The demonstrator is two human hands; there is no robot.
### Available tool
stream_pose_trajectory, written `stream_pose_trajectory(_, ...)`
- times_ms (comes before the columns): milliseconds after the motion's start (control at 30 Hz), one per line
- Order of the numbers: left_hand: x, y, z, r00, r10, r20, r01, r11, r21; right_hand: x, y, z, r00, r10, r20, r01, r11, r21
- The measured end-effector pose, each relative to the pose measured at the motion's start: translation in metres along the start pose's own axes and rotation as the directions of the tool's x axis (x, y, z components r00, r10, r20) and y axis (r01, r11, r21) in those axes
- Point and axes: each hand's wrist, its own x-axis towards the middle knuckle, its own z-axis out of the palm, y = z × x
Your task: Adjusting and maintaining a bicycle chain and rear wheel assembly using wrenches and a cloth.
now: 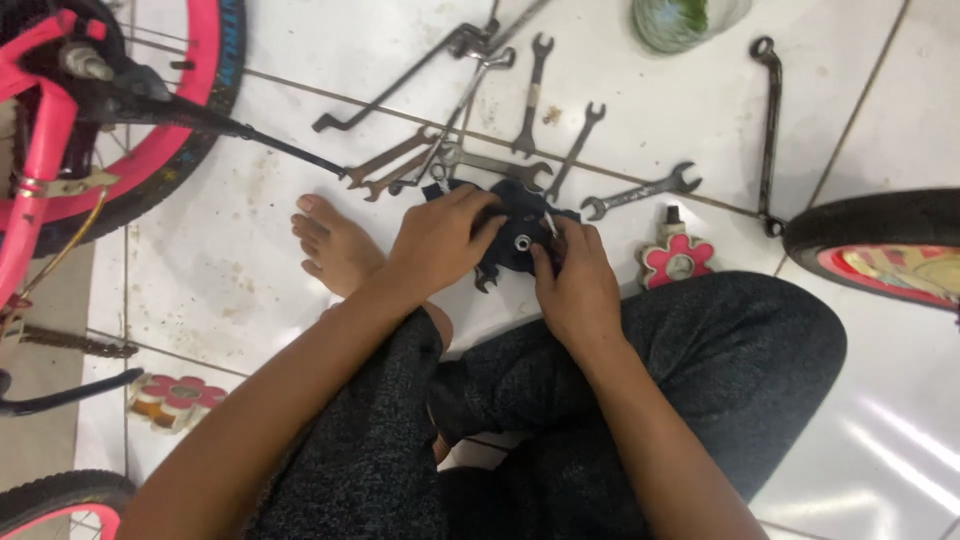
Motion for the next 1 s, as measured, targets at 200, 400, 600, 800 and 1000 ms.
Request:
stream_pose_trajectory(200, 0.004, 0.003, 0.001, 0.998, 0.057, 0.017, -0.059, 0.99, 0.13, 0.0, 0.004, 0.01, 0.999, 0.001, 0.04, 0.002, 0.998, -0.062)
stream_pose_trajectory(400, 0.002, 0.007, -0.002, 0.99, 0.136, -0.038, -0.128, 0.977, 0.172, 0.002, 0.005, 0.009, 0.996, 0.034, 0.076, -0.025, 0.993, -0.119)
stream_pose_trajectory(600, 0.005, 0.01, 0.0, 0.998, 0.07, -0.002, -0.069, 0.983, 0.169, 0.003, 0.026, 0.028, 0.979, -0.188, -0.074, 0.164, 0.953, -0.254)
stream_pose_trajectory(800, 0.0, 0.002, 0.005, 0.995, -0.009, 0.098, 0.016, 0.997, -0.073, 0.007, 0.014, 0.034, 0.909, -0.377, -0.177, 0.311, 0.898, -0.312)
stream_pose_trajectory(1000, -0.044, -0.075, 0.023, 0.337, -0.941, -0.042, 0.913, 0.337, -0.228, 0.012, 0.008, 0.041, 0.879, -0.44, -0.183, 0.389, 0.885, -0.257)
